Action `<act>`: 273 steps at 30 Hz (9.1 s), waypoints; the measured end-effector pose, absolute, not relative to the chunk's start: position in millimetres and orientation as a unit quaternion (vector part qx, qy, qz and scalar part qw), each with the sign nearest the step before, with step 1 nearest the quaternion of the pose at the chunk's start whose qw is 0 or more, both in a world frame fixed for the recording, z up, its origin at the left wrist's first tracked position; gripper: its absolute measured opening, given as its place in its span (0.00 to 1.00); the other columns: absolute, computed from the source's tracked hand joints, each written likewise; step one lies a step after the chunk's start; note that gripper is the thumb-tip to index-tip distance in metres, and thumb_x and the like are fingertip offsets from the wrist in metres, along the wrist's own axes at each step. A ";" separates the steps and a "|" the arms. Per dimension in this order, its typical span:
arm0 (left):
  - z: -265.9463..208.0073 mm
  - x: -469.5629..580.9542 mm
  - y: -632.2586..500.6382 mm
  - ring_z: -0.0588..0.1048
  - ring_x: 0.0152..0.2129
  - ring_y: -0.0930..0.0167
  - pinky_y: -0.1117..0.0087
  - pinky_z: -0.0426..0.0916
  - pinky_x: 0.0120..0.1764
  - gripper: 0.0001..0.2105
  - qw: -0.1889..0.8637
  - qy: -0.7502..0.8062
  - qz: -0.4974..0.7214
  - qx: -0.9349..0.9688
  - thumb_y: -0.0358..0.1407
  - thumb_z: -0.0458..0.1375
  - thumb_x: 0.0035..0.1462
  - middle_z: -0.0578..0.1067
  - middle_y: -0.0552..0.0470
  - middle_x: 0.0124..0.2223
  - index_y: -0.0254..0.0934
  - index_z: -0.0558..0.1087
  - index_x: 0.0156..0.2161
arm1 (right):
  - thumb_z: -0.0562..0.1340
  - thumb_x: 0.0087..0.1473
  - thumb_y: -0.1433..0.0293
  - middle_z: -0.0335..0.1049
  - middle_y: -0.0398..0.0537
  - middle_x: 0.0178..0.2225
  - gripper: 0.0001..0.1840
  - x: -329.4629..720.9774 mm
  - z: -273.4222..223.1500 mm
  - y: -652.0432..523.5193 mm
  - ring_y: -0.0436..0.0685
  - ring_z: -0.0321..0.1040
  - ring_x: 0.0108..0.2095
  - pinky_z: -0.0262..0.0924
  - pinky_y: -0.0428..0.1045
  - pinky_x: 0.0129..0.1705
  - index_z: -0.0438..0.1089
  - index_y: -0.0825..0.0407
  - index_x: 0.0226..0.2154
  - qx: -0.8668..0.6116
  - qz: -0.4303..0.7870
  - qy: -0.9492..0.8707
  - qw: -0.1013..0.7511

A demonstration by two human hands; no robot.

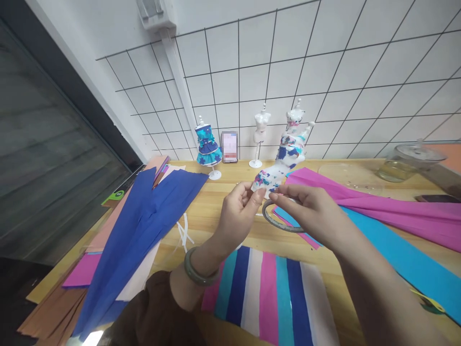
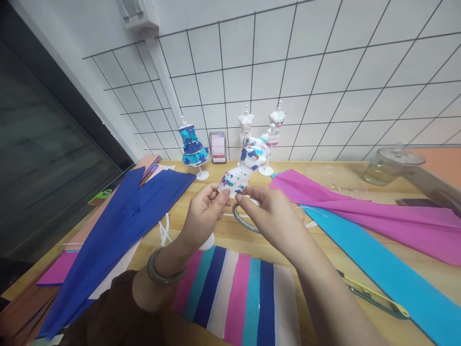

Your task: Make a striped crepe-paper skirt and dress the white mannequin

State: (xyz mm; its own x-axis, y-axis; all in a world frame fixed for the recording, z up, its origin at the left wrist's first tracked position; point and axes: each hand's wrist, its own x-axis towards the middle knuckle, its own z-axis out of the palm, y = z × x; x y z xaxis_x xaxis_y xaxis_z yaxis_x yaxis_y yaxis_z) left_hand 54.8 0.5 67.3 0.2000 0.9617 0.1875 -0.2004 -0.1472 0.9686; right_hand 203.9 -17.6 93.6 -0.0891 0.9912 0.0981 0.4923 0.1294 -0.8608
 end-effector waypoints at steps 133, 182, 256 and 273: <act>63.7 45.7 11.5 0.60 0.15 0.81 0.78 0.55 0.16 0.07 0.497 0.354 0.550 0.570 0.37 0.56 0.54 0.65 0.57 0.26 0.36 0.68 0.38 | 0.53 0.58 0.57 0.70 0.44 0.20 0.15 174.2 87.6 -31.9 0.53 0.64 0.19 0.47 0.46 0.23 0.66 0.51 0.34 -0.620 0.112 -0.657 0.413; 63.1 48.5 6.5 0.59 0.13 0.83 0.79 0.54 0.15 0.09 0.549 0.335 0.529 0.553 0.37 0.58 0.53 0.66 0.57 0.26 0.35 0.68 0.39 | 0.55 0.56 0.58 0.66 0.40 0.18 0.15 190.3 93.5 -23.0 0.50 0.59 0.18 0.47 0.46 0.22 0.65 0.50 0.28 -0.632 0.208 -0.637 0.390; 55.9 46.9 19.8 0.64 0.22 0.76 0.72 0.60 0.28 0.14 0.674 0.124 0.612 0.394 0.43 0.50 0.59 0.67 0.53 0.25 0.34 0.67 0.29 | 0.53 0.59 0.68 0.77 0.46 0.31 0.12 162.5 96.0 -53.6 0.56 0.74 0.27 0.59 0.48 0.24 0.70 0.51 0.42 -0.543 0.023 -0.745 0.387; 52.2 52.8 19.8 0.68 0.31 0.74 0.71 0.63 0.40 0.13 0.668 0.131 0.635 0.365 0.45 0.51 0.58 0.70 0.51 0.33 0.36 0.68 0.38 | 0.52 0.58 0.75 0.76 0.50 0.29 0.16 151.7 78.5 -55.2 0.54 0.70 0.21 0.54 0.47 0.20 0.67 0.57 0.48 -0.540 -0.152 -0.741 0.369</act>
State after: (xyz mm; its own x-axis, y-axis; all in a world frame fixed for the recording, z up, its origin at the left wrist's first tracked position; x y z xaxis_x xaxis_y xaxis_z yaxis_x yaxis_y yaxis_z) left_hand 52.8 19.8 52.2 0.1583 0.9442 0.2890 -0.7534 -0.0737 0.6535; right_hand 151.7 -55.2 78.5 -0.1437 0.6878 0.7116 0.9128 0.3699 -0.1732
